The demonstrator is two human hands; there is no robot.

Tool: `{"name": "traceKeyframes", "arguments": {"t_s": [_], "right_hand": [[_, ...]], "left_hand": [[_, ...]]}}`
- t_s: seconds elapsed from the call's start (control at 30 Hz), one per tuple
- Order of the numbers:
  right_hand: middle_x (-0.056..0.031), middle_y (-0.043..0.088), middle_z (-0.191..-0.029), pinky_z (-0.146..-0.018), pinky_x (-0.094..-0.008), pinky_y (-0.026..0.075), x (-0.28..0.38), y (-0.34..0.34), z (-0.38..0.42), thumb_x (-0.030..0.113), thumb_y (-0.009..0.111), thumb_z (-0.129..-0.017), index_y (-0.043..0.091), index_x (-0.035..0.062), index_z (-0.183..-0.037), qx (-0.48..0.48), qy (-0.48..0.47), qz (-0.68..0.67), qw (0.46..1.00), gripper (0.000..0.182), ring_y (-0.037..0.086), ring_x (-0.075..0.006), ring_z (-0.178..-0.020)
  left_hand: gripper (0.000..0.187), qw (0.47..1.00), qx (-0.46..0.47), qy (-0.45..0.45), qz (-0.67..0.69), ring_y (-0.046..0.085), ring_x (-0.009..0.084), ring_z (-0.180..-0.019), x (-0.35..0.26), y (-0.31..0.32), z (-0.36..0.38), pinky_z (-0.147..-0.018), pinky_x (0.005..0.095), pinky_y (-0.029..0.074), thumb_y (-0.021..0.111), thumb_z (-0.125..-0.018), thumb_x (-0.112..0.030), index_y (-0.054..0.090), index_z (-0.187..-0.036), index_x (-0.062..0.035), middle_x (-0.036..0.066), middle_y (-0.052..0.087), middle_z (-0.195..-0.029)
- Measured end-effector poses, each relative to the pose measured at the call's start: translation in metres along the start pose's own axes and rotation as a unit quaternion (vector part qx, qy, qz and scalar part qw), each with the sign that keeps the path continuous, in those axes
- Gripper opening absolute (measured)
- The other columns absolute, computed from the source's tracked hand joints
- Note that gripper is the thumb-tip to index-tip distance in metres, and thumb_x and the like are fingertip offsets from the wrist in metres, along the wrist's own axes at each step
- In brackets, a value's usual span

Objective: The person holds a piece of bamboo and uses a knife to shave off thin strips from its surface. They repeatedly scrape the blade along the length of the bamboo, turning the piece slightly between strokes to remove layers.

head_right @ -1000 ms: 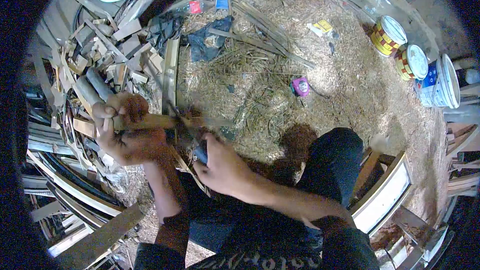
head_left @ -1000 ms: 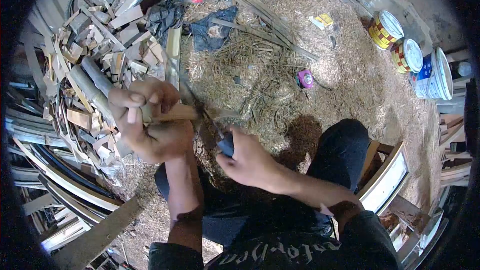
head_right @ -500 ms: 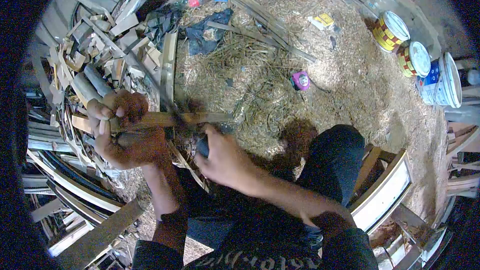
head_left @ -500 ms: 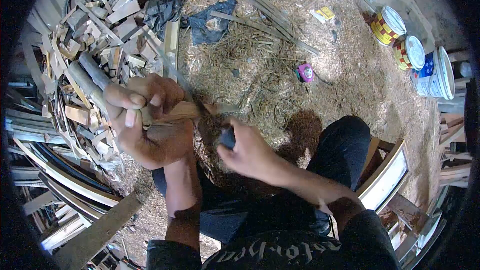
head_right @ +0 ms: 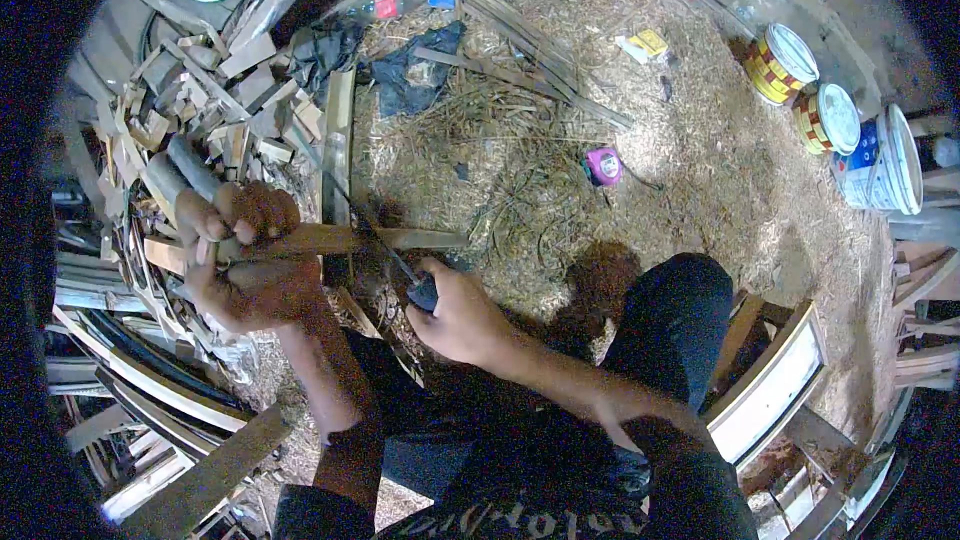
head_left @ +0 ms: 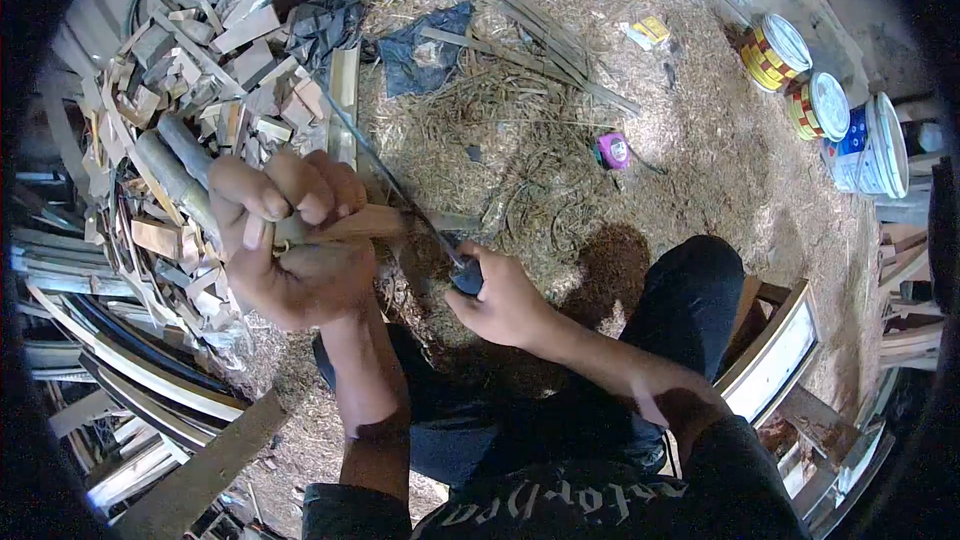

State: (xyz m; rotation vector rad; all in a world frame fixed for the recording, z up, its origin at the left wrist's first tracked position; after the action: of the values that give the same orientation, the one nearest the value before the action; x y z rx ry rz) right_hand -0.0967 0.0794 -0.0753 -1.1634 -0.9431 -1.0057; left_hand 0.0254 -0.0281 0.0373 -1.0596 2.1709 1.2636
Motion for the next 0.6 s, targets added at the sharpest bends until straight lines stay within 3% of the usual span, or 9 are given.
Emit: {"name": "traceKeyframes", "arguments": {"t_s": [0.1,0.17,0.2,0.27,0.33,0.4,0.53,0.6], "right_hand": [[-0.0143,0.059,-0.068,-0.058,-0.0354,0.048,0.007,0.003,0.0,0.013,0.068,-0.075,0.053,-0.0044,-0.105,0.004,0.001,0.03,1.0,0.038,0.061,-0.0257,-0.06],[-0.0125,0.058,-0.067,-0.057,-0.0347,0.047,0.024,-0.001,0.006,0.012,0.068,-0.075,0.053,-0.0032,-0.104,-0.053,-0.093,0.004,0.994,0.036,0.06,-0.0234,-0.06],[-0.0125,0.058,-0.067,-0.057,-0.0347,0.047,0.032,-0.004,0.007,0.012,0.068,-0.075,0.053,-0.0032,-0.104,-0.049,-0.093,0.004,0.994,0.036,0.06,-0.0234,-0.06],[-0.0185,0.06,-0.07,-0.061,-0.0428,0.049,0.042,-0.011,0.009,0.012,0.067,-0.073,0.053,-0.0028,-0.102,-0.011,-0.014,0.0,1.0,0.036,0.063,-0.0356,-0.068],[-0.0166,0.061,-0.07,-0.057,-0.0428,0.048,0.014,-0.004,0.001,0.012,0.066,-0.072,0.054,-0.0013,-0.098,0.017,0.043,-0.005,0.999,0.031,0.062,-0.0337,-0.063],[-0.0048,0.049,-0.061,-0.051,-0.0337,0.041,0.006,-0.002,0.001,0.008,0.065,-0.073,0.053,-0.0006,-0.098,0.022,0.037,0.04,0.998,0.029,0.05,-0.0161,-0.054],[-0.0057,0.05,-0.061,-0.052,-0.0333,0.042,0.035,-0.008,0.012,0.008,0.065,-0.073,0.053,-0.0007,-0.096,0.001,0.028,0.032,0.999,0.028,0.051,-0.0164,-0.054],[-0.007,0.052,-0.062,-0.054,-0.0333,0.044,0.046,-0.011,0.016,0.008,0.065,-0.073,0.052,-0.0013,-0.096,-0.018,-0.008,-0.004,1.0,0.028,0.053,-0.0169,-0.055]], "left_hand": [[0.018,1.0,0.021,-0.007,-0.002,0.032,0.0142,-0.052,-0.002,-0.001,-0.001,-0.049,0.0299,0.032,0.049,-0.085,-0.023,0.038,-0.086,-0.0091,0.005,0.038,-0.061],[0.018,0.999,0.032,-0.012,0.03,0.033,0.0147,-0.052,-0.002,0.003,0.003,-0.049,0.0299,0.032,0.05,-0.086,-0.022,0.038,-0.086,-0.0089,0.006,0.039,-0.061],[0.018,0.997,0.043,-0.027,0.062,0.033,0.0151,-0.053,0.0,0.006,0.006,-0.05,0.0299,0.032,0.052,-0.086,-0.021,0.038,-0.085,-0.0087,0.006,0.039,-0.061],[0.018,0.997,0.037,-0.02,0.071,0.033,0.0154,-0.053,0.002,0.014,0.011,-0.05,0.03,0.032,0.053,-0.087,-0.018,0.039,-0.085,-0.0079,0.008,0.04,-0.061],[0.018,0.999,0.033,-0.019,0.029,0.035,0.0156,-0.053,-0.001,0.016,0.012,-0.051,0.0299,0.033,0.053,-0.087,-0.018,0.039,-0.085,-0.0071,0.009,0.043,-0.062],[0.019,0.997,0.038,-0.026,0.065,0.038,0.0162,-0.054,-0.002,0.009,0.01,-0.053,0.0298,0.036,0.054,-0.087,-0.018,0.04,-0.085,-0.0061,0.009,0.044,-0.063],[0.02,0.998,0.0,-0.019,0.062,0.039,0.0157,-0.054,-0.003,0.014,0.011,-0.05,0.0296,0.034,0.056,-0.085,-0.018,0.041,-0.084,-0.0048,0.009,0.045,-0.064],[0.021,0.996,0.029,-0.033,0.072,0.038,0.0152,-0.054,-0.002,0.015,0.014,-0.048,0.0295,0.032,0.056,-0.085,-0.018,0.041,-0.084,-0.0048,0.009,0.045,-0.064]]}}
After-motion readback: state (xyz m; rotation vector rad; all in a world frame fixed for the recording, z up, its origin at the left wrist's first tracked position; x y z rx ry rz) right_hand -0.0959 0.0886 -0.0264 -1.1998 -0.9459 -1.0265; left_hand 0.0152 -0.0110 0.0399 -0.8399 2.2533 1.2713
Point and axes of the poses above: each hand's wrist, its own z-axis away from the middle knuckle, its own y-axis out of the palm, x = y × z, the point moved 1 cm from there along -z, towards the middle knuckle
